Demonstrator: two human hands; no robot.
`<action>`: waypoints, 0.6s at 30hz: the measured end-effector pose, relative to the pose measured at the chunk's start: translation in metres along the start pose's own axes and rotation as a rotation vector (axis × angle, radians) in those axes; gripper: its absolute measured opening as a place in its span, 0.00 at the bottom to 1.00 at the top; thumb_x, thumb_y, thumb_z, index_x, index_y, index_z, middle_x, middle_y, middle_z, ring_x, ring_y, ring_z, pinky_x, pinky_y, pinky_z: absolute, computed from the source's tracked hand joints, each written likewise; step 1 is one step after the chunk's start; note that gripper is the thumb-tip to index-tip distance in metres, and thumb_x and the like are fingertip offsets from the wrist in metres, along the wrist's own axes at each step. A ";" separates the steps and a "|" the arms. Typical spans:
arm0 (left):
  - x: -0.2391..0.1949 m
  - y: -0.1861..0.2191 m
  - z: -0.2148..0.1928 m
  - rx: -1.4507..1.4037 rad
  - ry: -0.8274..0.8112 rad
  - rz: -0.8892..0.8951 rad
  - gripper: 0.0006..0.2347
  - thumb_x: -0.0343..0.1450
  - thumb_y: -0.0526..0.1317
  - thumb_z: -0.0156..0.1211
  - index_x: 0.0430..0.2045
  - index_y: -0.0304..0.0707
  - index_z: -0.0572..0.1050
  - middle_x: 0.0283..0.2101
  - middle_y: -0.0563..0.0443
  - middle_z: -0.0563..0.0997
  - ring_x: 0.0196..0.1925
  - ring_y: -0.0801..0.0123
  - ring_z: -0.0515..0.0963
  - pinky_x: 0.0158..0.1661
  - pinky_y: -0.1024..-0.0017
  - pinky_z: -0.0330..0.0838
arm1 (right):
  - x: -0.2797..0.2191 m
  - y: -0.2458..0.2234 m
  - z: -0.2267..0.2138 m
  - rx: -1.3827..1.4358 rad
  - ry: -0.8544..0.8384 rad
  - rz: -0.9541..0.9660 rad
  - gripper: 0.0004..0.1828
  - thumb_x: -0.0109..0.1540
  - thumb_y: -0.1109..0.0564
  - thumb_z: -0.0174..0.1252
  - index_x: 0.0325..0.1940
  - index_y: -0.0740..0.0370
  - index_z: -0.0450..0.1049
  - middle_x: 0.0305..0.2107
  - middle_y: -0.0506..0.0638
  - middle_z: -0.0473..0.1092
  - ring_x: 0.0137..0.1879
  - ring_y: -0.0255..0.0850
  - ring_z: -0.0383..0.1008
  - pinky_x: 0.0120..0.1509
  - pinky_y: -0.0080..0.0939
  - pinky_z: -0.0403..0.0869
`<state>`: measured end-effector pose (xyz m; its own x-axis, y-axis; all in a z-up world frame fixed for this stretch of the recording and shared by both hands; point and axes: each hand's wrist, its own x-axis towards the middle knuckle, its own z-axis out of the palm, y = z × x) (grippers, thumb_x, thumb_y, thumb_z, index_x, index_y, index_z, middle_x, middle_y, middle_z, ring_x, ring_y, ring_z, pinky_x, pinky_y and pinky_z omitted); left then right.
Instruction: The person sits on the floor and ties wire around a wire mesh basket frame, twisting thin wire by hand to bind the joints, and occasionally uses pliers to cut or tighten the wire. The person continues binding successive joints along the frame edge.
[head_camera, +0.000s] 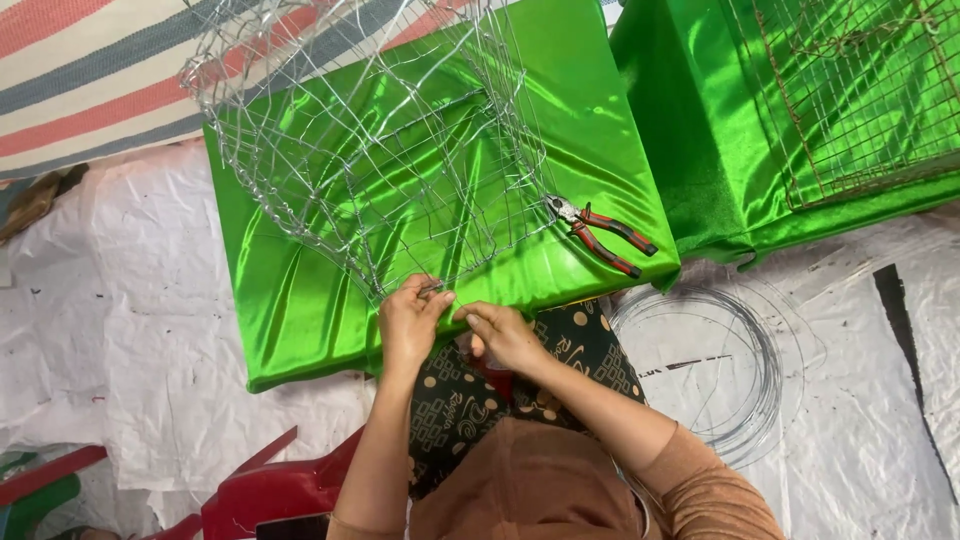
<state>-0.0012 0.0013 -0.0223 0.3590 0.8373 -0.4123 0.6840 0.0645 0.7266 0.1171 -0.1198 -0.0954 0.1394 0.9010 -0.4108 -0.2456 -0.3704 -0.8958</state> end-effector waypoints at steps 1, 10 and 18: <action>-0.002 0.001 0.002 -0.001 -0.002 0.001 0.09 0.71 0.32 0.65 0.44 0.30 0.79 0.26 0.47 0.80 0.17 0.73 0.71 0.23 0.76 0.68 | -0.003 -0.001 0.000 0.000 0.002 0.001 0.15 0.71 0.61 0.47 0.57 0.61 0.77 0.16 0.47 0.74 0.16 0.29 0.58 0.22 0.27 0.60; -0.004 -0.005 0.011 -0.149 -0.006 -0.007 0.12 0.69 0.26 0.64 0.46 0.26 0.78 0.35 0.35 0.84 0.29 0.66 0.82 0.32 0.75 0.76 | -0.013 -0.005 0.002 0.027 -0.039 0.127 0.15 0.70 0.59 0.48 0.55 0.62 0.78 0.11 0.44 0.68 0.17 0.30 0.56 0.24 0.27 0.58; 0.002 -0.013 0.010 -0.146 -0.024 0.008 0.11 0.69 0.28 0.65 0.45 0.31 0.79 0.37 0.37 0.85 0.31 0.67 0.83 0.34 0.72 0.81 | -0.008 0.004 -0.006 -0.010 0.018 0.169 0.14 0.70 0.58 0.49 0.52 0.57 0.80 0.10 0.48 0.67 0.17 0.34 0.60 0.23 0.29 0.63</action>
<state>-0.0032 -0.0034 -0.0383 0.3804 0.8249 -0.4181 0.5822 0.1376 0.8013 0.1208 -0.1301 -0.0962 0.1141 0.8215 -0.5586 -0.2577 -0.5186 -0.8153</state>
